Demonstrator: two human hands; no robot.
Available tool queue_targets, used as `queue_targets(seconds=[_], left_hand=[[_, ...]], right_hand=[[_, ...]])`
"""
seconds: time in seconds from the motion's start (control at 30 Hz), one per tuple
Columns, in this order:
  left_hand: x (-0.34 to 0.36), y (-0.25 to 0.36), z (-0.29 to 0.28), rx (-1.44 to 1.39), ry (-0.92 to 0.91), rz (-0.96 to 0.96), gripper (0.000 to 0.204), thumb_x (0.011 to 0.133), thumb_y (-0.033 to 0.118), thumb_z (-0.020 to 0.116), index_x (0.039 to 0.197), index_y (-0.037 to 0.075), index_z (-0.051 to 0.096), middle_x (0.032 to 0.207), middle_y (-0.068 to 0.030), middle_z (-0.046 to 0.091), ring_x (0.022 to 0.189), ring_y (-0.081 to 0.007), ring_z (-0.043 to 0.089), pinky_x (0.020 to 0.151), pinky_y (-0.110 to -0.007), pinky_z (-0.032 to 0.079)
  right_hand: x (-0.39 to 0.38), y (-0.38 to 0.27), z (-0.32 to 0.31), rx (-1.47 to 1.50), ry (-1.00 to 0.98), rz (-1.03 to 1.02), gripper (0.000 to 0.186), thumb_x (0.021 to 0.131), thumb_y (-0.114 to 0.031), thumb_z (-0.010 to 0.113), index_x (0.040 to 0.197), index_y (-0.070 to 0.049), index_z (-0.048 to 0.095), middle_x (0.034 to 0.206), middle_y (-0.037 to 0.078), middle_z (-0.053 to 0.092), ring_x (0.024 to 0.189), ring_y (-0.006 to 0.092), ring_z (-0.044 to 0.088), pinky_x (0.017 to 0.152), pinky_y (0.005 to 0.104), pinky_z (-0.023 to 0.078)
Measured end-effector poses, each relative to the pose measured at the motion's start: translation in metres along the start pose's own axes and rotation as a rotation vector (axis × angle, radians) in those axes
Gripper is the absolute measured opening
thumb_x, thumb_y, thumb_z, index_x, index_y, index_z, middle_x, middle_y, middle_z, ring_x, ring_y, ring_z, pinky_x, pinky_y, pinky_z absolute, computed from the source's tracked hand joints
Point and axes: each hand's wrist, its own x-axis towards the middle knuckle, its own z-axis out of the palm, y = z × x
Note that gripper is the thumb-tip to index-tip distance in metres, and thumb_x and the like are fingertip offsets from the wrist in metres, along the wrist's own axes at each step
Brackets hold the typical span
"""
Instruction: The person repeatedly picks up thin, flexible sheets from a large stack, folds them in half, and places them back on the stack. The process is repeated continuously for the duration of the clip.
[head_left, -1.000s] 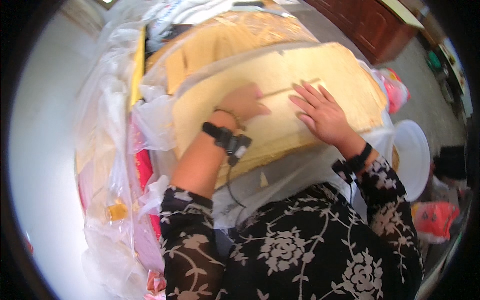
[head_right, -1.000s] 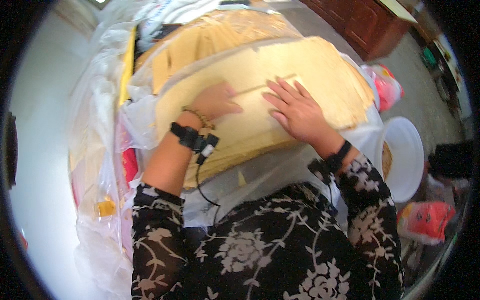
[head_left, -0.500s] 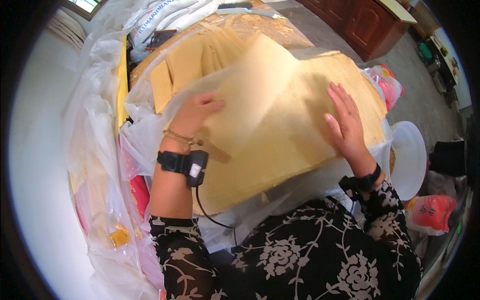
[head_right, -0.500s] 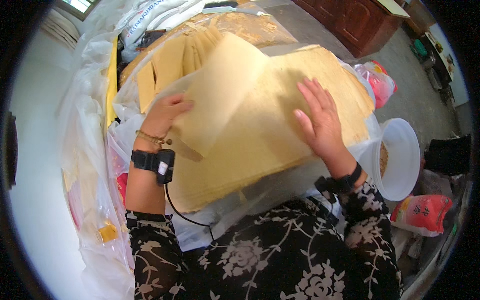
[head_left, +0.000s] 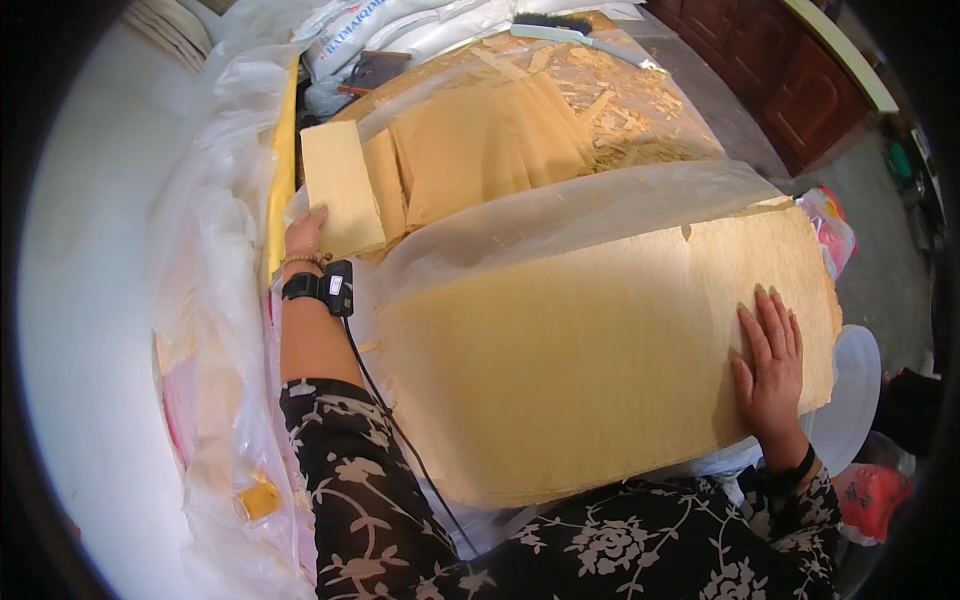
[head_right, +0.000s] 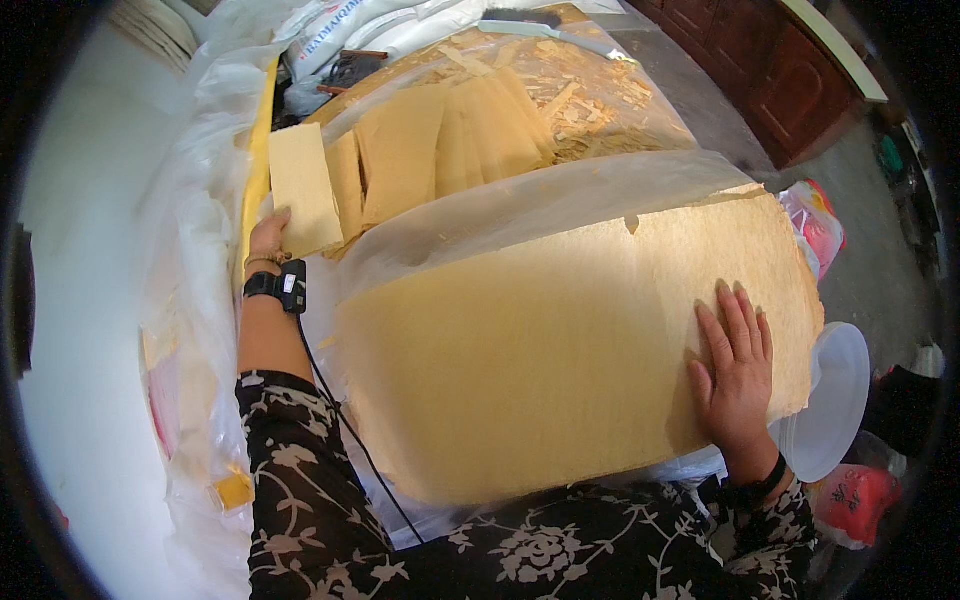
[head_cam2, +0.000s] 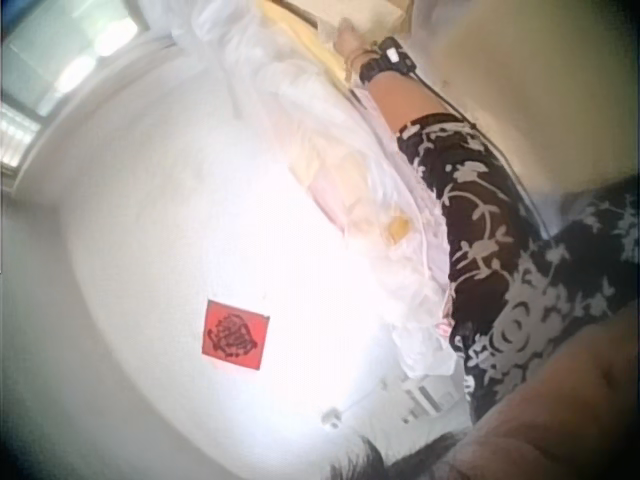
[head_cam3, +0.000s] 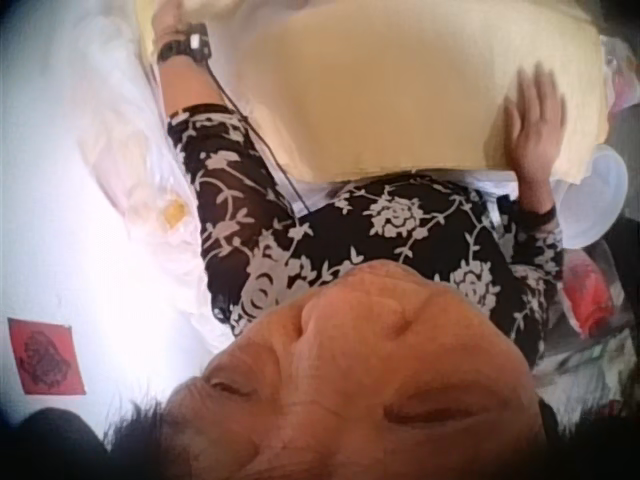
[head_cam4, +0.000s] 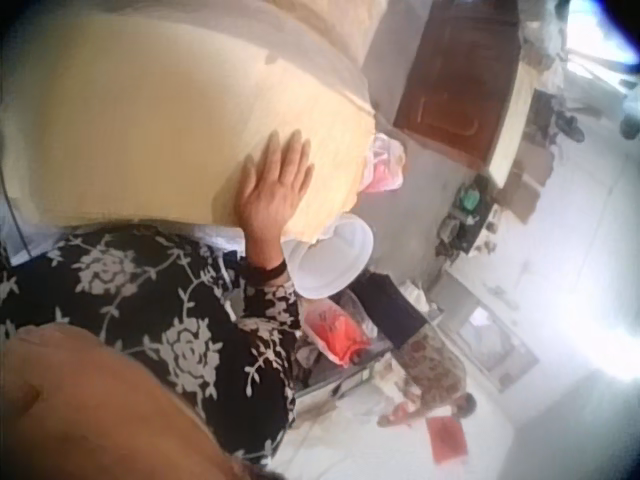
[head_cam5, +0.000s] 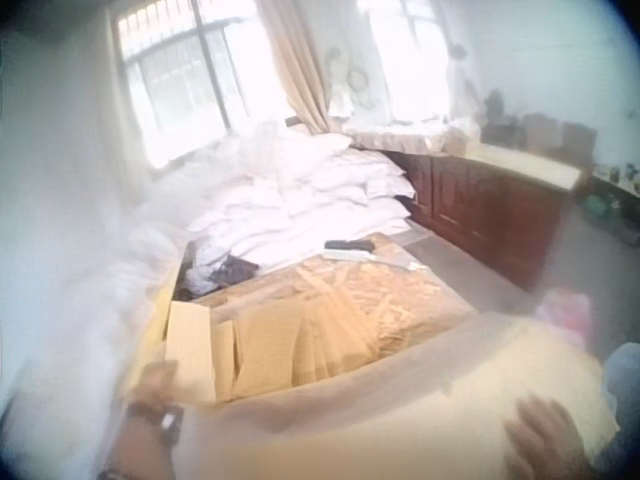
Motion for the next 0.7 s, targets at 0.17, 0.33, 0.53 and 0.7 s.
queue_targets(seconds=[0.17, 0.33, 0.53, 0.7], left_hand=[[0.039, -0.044, 0.045, 0.326, -0.140, -0.117, 0.042, 0.096, 0.037, 0.067, 0.111, -0.002, 0.075, 0.110, -0.0195, 0.077, 0.099, -0.0315, 0.075, 0.080, -0.044, 0.059], [0.046, -0.060, 0.056, 1.350, -0.140, 0.384, 0.055, 0.102, 0.048, 0.045, 0.112, 0.003, 0.075, 0.119, -0.0272, 0.070, 0.114, -0.0471, 0.065, 0.102, -0.054, 0.050], [-0.022, -0.010, 0.046, 1.276, -0.045, 0.530, 0.047, 0.104, 0.041, 0.045, 0.112, 0.003, 0.071, 0.122, -0.0242, 0.070, 0.110, -0.0485, 0.065, 0.097, -0.054, 0.053], [-0.203, 0.093, 0.069, 0.631, -0.386, 0.631, 0.047, 0.104, 0.034, 0.062, 0.135, -0.001, 0.067, 0.124, -0.0217, 0.074, 0.116, -0.0355, 0.071, 0.099, -0.038, 0.054]], right_hand=[[0.002, 0.000, -0.002, 0.020, -0.024, 0.008, 0.062, 0.086, -0.017, 0.066, 0.147, -0.009, 0.056, 0.164, 0.018, 0.041, 0.154, 0.0399, 0.034, 0.127, 0.0554, 0.021], [0.000, -0.002, -0.002, 0.016, -0.005, 0.008, 0.063, 0.086, -0.016, 0.068, 0.147, -0.010, 0.056, 0.163, 0.017, 0.042, 0.154, 0.0385, 0.035, 0.127, 0.0547, 0.022], [-0.002, 0.001, 0.002, 0.028, 0.042, 0.008, 0.059, 0.090, -0.020, 0.069, 0.148, -0.014, 0.057, 0.163, 0.014, 0.043, 0.153, 0.0350, 0.037, 0.126, 0.0535, 0.025], [-0.007, 0.011, 0.011, -0.002, 0.120, 0.006, 0.052, 0.096, -0.030, 0.067, 0.145, -0.017, 0.059, 0.159, 0.012, 0.048, 0.150, 0.0331, 0.041, 0.123, 0.0528, 0.030]])
